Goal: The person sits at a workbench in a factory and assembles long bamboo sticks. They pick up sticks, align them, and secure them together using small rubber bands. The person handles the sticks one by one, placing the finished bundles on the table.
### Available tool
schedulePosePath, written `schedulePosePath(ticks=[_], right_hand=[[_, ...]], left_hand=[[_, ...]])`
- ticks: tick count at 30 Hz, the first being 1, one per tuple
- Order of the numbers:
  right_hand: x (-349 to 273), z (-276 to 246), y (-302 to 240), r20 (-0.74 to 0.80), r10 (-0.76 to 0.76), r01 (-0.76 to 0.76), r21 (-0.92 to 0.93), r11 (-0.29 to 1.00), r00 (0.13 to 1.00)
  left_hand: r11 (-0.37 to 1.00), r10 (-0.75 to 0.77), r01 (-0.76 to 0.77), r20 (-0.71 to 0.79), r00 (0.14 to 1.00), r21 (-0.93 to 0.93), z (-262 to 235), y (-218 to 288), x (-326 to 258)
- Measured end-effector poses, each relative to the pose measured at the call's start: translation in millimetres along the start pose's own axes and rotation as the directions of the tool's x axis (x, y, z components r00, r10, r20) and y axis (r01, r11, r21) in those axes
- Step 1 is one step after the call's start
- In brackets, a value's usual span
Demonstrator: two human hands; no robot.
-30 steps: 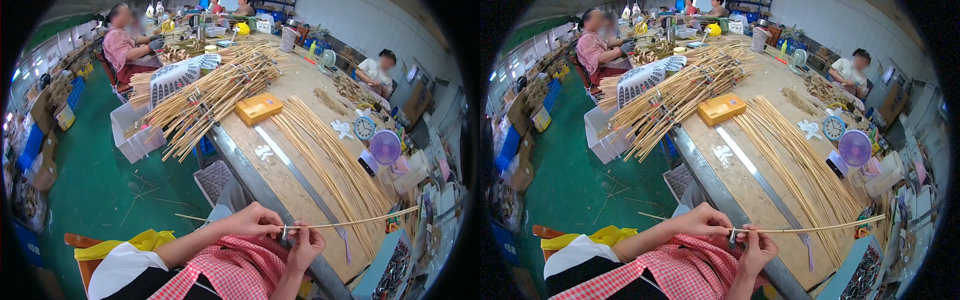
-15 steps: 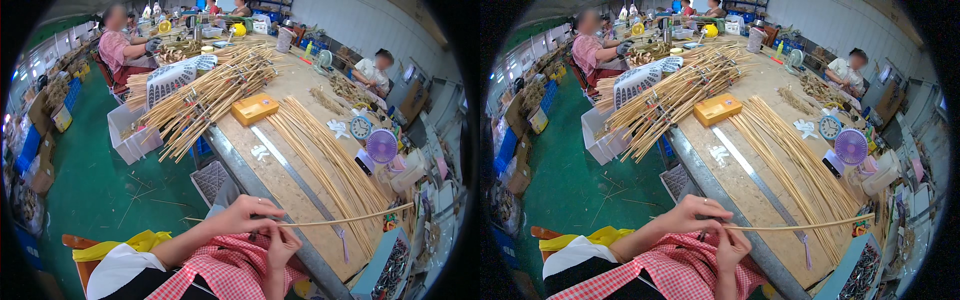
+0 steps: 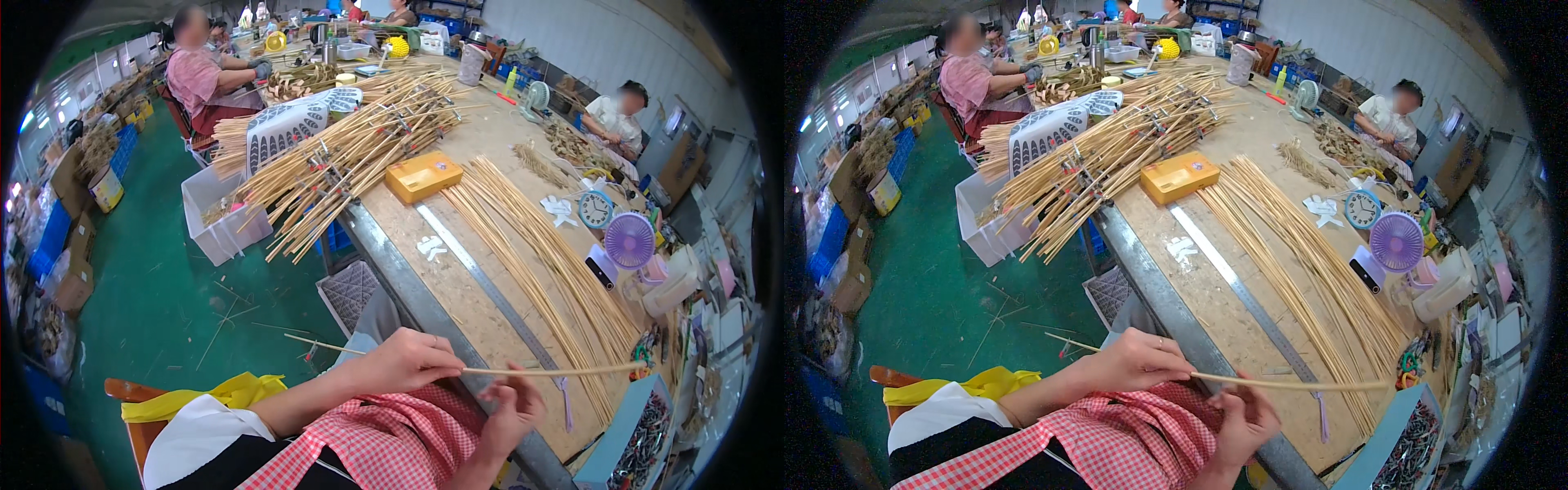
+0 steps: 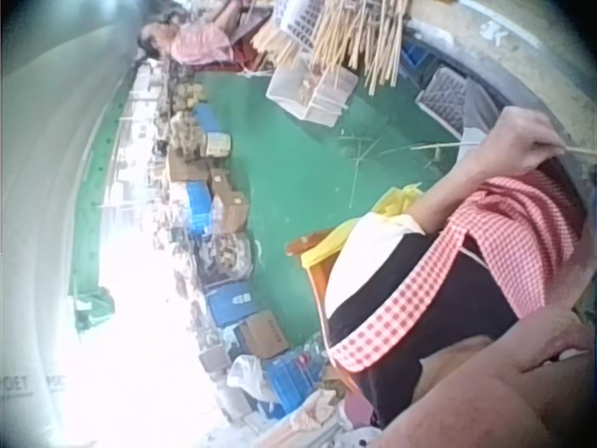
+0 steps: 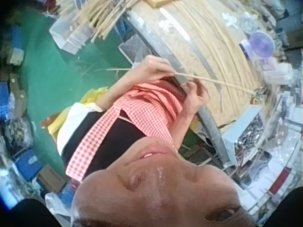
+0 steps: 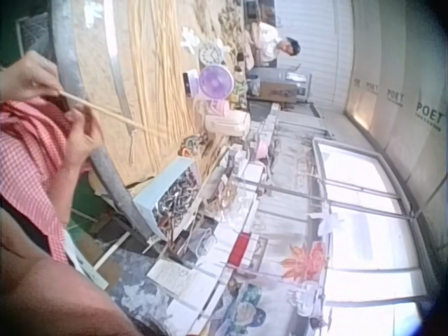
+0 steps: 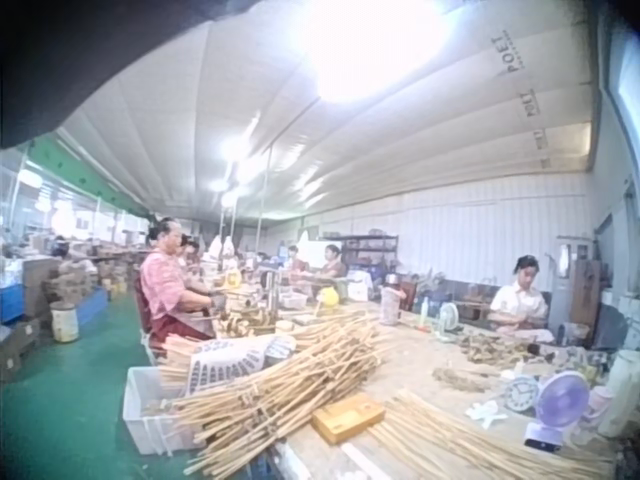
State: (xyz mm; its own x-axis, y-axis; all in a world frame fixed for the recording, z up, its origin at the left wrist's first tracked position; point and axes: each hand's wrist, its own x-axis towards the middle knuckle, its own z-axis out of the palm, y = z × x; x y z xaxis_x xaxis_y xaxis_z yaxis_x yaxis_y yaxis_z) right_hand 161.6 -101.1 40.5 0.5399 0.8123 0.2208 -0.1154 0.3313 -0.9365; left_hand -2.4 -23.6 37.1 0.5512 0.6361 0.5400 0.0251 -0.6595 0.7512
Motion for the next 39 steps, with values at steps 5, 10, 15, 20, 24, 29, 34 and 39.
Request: schedulePosePath(ticks=[5,10,15,20,24,29,34,39], right_hand=[[3.0,-24.9,0.4,-0.029,-0.021,0.023,0.066,0.998,0.999],[3.5,-19.4,2.8,-0.009,0.015,-0.014,0.099,0.995,1.0],[2.7,-13.8,7.4,0.007,0.026,-0.027,0.119,0.993,1.0],[-3.0,-8.6,12.6,0.03,0.043,-0.044,0.011,0.999,0.999],[-7.4,1.9,14.2,0.169,-0.057,0.073,-0.094,0.993,0.984],[-9.5,2.9,13.8,0.224,-0.075,0.089,-0.054,0.995,0.972],[-8.4,0.2,18.4,0.236,-0.055,0.071,-0.059,0.996,0.97],[-2.9,-5.9,23.2,0.222,-0.039,0.073,-0.147,0.986,0.974]], left_hand=[[1.0,0.019,-0.016,0.156,0.988,-0.026,5.8,3.0,0.8],[0.999,0.03,-0.023,0.207,0.978,-0.033,-0.4,-4.0,1.9],[0.998,-0.028,0.044,0.268,0.963,-0.054,-7.0,-10.0,0.6],[0.979,-0.042,0.089,0.242,0.969,-0.184,-1.9,-14.2,4.7],[0.82,-0.234,0.384,0.363,0.902,-0.425,7.2,-18.6,-0.2],[0.699,-0.251,0.465,0.423,0.871,-0.543,7.8,-17.2,-4.4],[0.684,-0.26,0.448,0.381,0.887,-0.576,6.9,-14.0,-3.9],[0.833,-0.298,0.397,0.292,0.909,-0.385,5.0,-16.8,3.1]])
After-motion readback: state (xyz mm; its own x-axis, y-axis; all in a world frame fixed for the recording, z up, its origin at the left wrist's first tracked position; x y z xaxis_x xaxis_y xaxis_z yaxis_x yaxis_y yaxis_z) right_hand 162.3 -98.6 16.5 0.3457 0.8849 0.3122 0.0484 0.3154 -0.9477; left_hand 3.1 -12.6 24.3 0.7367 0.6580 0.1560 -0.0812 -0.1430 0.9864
